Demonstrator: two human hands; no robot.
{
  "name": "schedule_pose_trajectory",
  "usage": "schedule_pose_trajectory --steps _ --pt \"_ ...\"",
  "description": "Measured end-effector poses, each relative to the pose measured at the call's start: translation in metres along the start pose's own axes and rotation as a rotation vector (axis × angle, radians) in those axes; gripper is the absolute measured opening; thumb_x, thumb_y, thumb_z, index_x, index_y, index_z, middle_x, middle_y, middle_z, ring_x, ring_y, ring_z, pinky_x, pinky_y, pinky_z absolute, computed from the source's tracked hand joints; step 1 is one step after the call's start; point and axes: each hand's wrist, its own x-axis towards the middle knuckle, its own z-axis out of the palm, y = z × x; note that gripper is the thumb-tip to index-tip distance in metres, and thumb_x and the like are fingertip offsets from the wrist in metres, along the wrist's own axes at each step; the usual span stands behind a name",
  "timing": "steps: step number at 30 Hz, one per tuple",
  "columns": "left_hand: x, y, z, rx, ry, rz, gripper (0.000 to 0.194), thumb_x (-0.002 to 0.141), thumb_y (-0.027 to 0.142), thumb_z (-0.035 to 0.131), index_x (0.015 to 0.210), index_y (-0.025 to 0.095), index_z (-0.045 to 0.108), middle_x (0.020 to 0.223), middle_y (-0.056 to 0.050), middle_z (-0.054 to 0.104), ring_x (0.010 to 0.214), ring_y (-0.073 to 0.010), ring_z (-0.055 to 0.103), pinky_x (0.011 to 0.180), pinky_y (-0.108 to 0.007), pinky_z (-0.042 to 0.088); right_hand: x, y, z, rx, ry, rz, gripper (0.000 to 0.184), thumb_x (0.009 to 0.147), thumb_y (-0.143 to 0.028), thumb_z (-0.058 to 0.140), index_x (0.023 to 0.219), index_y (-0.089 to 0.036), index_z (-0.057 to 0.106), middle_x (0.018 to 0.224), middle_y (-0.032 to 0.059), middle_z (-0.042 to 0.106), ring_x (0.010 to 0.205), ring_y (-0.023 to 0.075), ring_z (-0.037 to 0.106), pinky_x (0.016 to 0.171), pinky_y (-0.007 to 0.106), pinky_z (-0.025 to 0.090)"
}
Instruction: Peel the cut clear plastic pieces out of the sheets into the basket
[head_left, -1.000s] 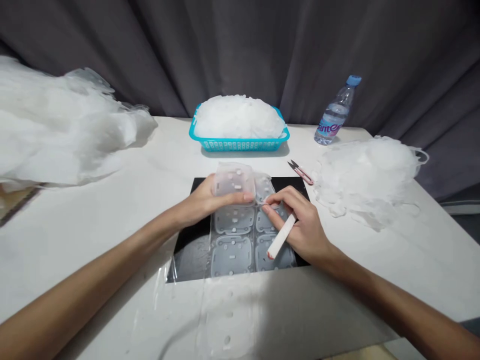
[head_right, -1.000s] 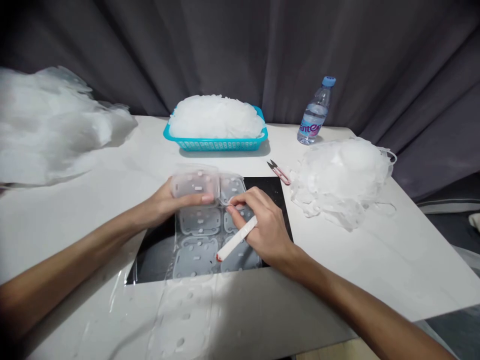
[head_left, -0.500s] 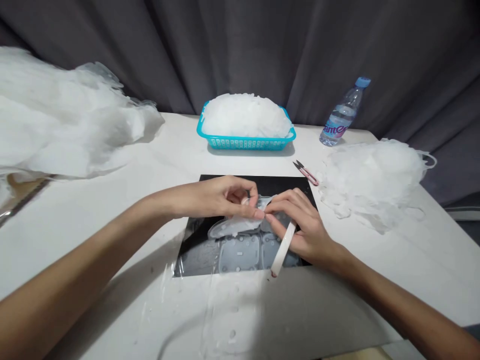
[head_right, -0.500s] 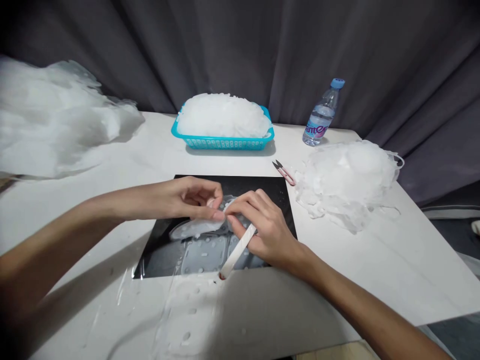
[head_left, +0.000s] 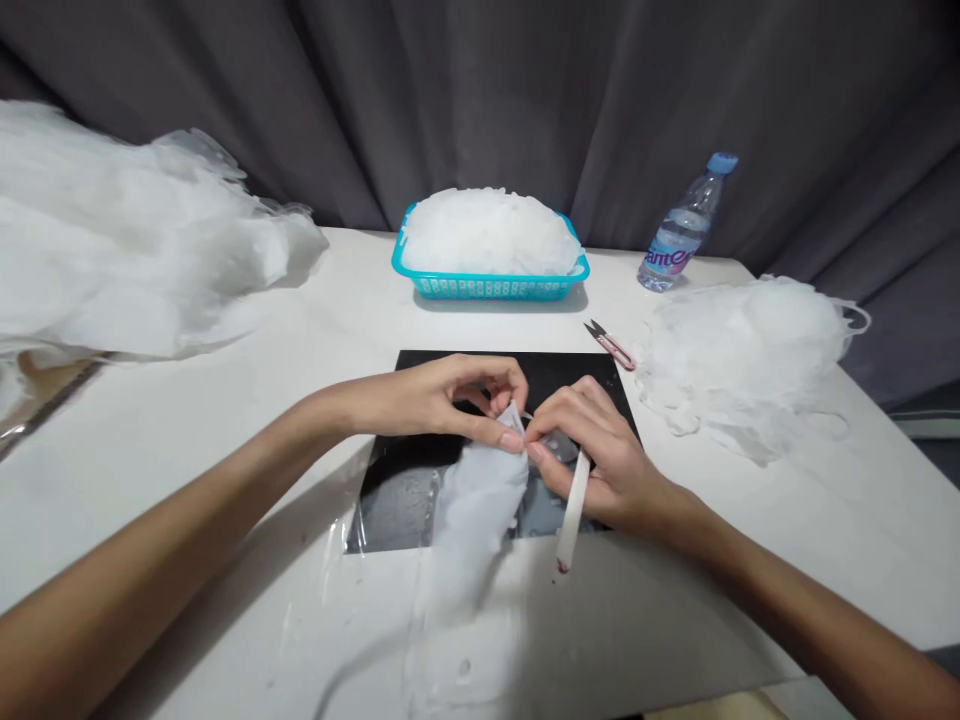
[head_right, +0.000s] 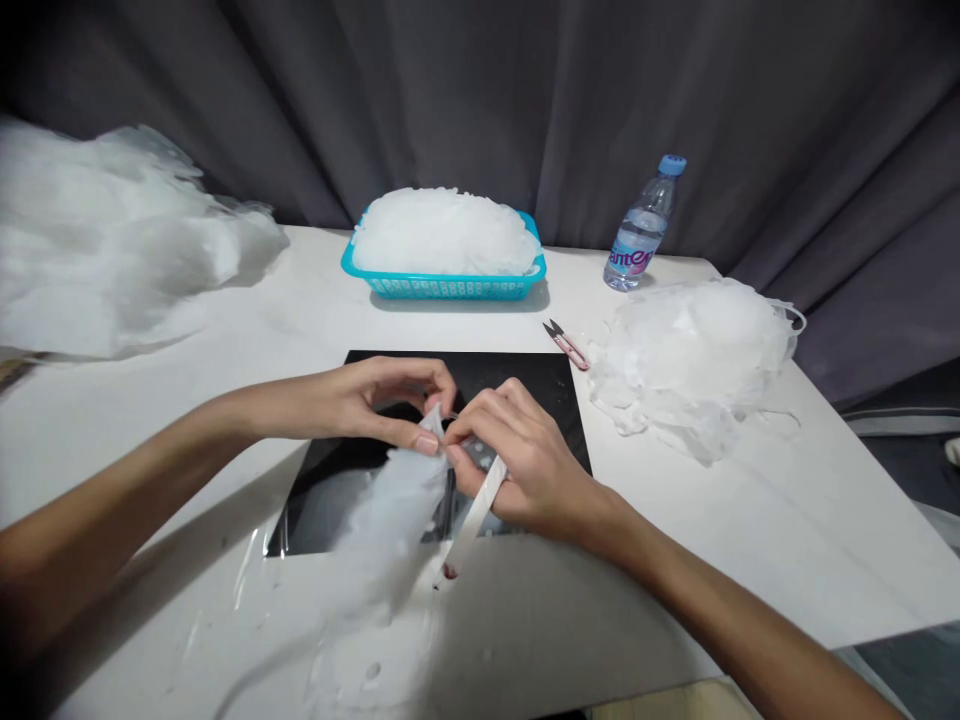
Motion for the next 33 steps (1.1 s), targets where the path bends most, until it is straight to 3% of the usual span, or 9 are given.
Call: schedule_pose_trajectory --steps 3,8,17,25,29,33 --pt "0.000 0.003 0.000 0.019 0.010 0.050 0.019 0.086 0.033 0.083 0.089 0.021 0.069 0.094 -0.002 0.065 0.092 -0.0194 0.063 0.084 -0.028 0.051 0.001 -0.001 -0.002 0.015 -0.001 -0.002 0.009 0.099 -0.013 0.060 0.098 -0.022 0.062 0.091 0.0042 0.071 0.083 0.0201 0.055 0.078 0.038 0.046" --pt "-0.001 0.009 0.002 0.037 -0.080 0.046 0.012 0.094 0.031 0.075 0.104 0.024 0.075 0.107 -0.004 0.071 0.101 -0.0209 0.066 0.091 -0.028 0.050 0.000 0.001 -0.008 0.045 -0.034 -0.005 0.009 0.099 -0.013 0.061 0.101 -0.022 0.062 0.096 0.0042 0.073 0.087 0.0202 0.056 0.081 0.039 0.047" --pt "-0.003 0.015 0.007 0.148 -0.015 0.043 0.010 0.094 0.032 0.075 0.094 0.027 0.083 0.118 -0.005 0.065 0.113 -0.0243 0.062 0.100 -0.030 0.047 0.001 0.002 -0.011 0.020 -0.073 -0.025 0.008 0.100 -0.013 0.061 0.100 -0.021 0.061 0.095 0.0042 0.073 0.089 0.0201 0.058 0.081 0.038 0.049" --pt "0.002 0.006 0.014 0.034 -0.025 0.068 0.008 0.092 0.021 0.070 0.088 0.022 0.076 0.118 -0.002 0.066 0.114 -0.0235 0.059 0.108 -0.034 0.043 -0.004 0.005 -0.005 -0.203 0.009 -0.215 0.013 0.095 -0.006 0.063 0.101 -0.018 0.062 0.094 0.0047 0.077 0.081 0.0197 0.058 0.071 0.035 0.051" --pt "0.010 -0.009 0.013 -0.042 -0.054 0.078 0.007 0.090 0.019 0.069 0.086 0.020 0.073 0.116 -0.003 0.065 0.110 -0.0221 0.060 0.100 -0.031 0.045 -0.010 0.011 -0.001 -0.365 0.052 -0.381 0.011 0.097 -0.008 0.060 0.101 -0.018 0.064 0.090 0.0056 0.075 0.078 0.0194 0.059 0.068 0.034 0.051" --pt "0.010 -0.024 0.004 -0.131 -0.035 0.073 0.009 0.089 0.016 0.066 0.081 0.018 0.069 0.111 -0.005 0.065 0.098 -0.0192 0.061 0.085 -0.027 0.048 -0.013 0.013 0.001 -0.316 0.086 -0.434 0.013 0.095 -0.007 0.056 0.100 -0.018 0.062 0.088 0.0058 0.072 0.076 0.0186 0.059 0.066 0.032 0.051"
